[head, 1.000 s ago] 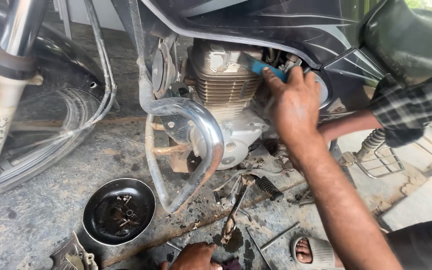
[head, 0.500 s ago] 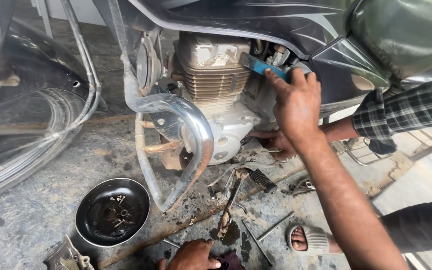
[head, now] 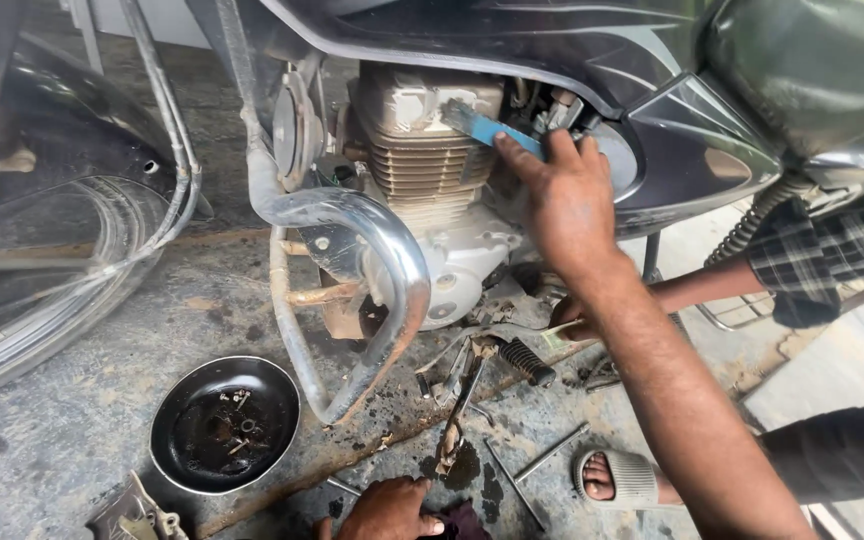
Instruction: Cleaning motorcycle engine parts and working on components using a brush and mechanical tools.
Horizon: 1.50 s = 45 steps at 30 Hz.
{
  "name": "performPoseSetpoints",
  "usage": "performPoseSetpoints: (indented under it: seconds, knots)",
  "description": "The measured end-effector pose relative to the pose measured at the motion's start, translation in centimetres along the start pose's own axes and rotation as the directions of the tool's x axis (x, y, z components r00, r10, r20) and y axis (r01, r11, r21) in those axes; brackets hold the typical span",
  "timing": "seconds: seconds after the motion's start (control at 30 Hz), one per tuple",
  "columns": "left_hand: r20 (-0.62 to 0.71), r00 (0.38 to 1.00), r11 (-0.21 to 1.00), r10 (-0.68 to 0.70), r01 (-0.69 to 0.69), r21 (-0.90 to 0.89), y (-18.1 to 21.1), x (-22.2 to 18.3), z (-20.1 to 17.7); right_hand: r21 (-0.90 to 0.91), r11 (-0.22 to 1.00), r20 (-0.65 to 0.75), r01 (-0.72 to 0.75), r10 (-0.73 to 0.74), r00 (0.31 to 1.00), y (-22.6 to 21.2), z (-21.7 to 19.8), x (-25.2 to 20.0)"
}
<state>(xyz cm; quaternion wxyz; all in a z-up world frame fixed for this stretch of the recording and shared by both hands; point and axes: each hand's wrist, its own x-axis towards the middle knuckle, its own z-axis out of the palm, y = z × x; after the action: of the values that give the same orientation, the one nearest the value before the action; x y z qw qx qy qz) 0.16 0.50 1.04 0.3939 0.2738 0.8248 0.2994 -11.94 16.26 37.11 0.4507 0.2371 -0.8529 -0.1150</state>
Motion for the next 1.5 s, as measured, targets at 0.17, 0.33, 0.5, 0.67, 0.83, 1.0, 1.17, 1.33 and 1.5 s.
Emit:
performPoseSetpoints:
  seconds: [0.17, 0.33, 0.5, 0.67, 0.83, 1.0, 1.17, 1.33, 1.5]
  knots:
    - [-0.069, 0.997, 0.999, 0.025, -0.022, 0.039, -2.7, 0.9, 0.1, 0.048, 0.999, 0.013, 0.013, -0.014, 1.0, 0.0, -1.3, 0.7]
    - [-0.053, 0.998, 0.996, 0.041, -0.036, 0.085, -1.2, 0.6, 0.1, 0.127, 0.992, 0.066, -0.022, 0.014, 0.998, 0.1, -0.9, 0.8]
    - [-0.074, 0.996, 0.992, 0.051, -0.043, 0.116, -3.3, 1.6, 1.1, 0.041, 0.999, 0.14, -0.017, 0.011, 0.99, -1.0, -1.7, 2.0]
    - [-0.018, 0.999, 0.997, -0.026, 0.027, 0.068, -1.5, 1.1, 1.2, 0.113, 0.991, 0.103, -0.075, 0.063, 0.993, -2.4, 0.3, 0.5]
    - [-0.045, 0.999, 0.991, 0.028, -0.022, 0.135, -3.1, 2.5, 1.4, 0.215, 0.959, 0.215, -0.183, 0.136, 0.967, -5.4, 1.0, 1.0]
    - [-0.053, 0.998, 0.999, 0.022, -0.019, 0.051, -1.0, 0.3, 0.3, 0.142, 0.99, 0.018, -0.023, 0.02, 1.0, -6.5, 1.2, 1.1]
    - [-0.071, 0.994, 0.991, 0.079, -0.071, 0.113, -4.0, 3.0, 0.6, 0.049, 0.999, 0.052, -0.013, 0.01, 0.999, -6.9, -0.5, 1.1]
    - [-0.016, 0.996, 0.992, 0.083, -0.081, 0.098, -2.8, 2.8, 1.9, -0.051, 0.999, 0.112, 0.009, -0.003, 0.994, -7.6, 0.4, 1.6]
    - [-0.097, 0.994, 0.995, 0.059, -0.051, 0.087, -4.0, 2.2, 1.4, -0.151, 0.987, 0.155, 0.063, -0.039, 0.987, -8.8, -3.1, 2.5]
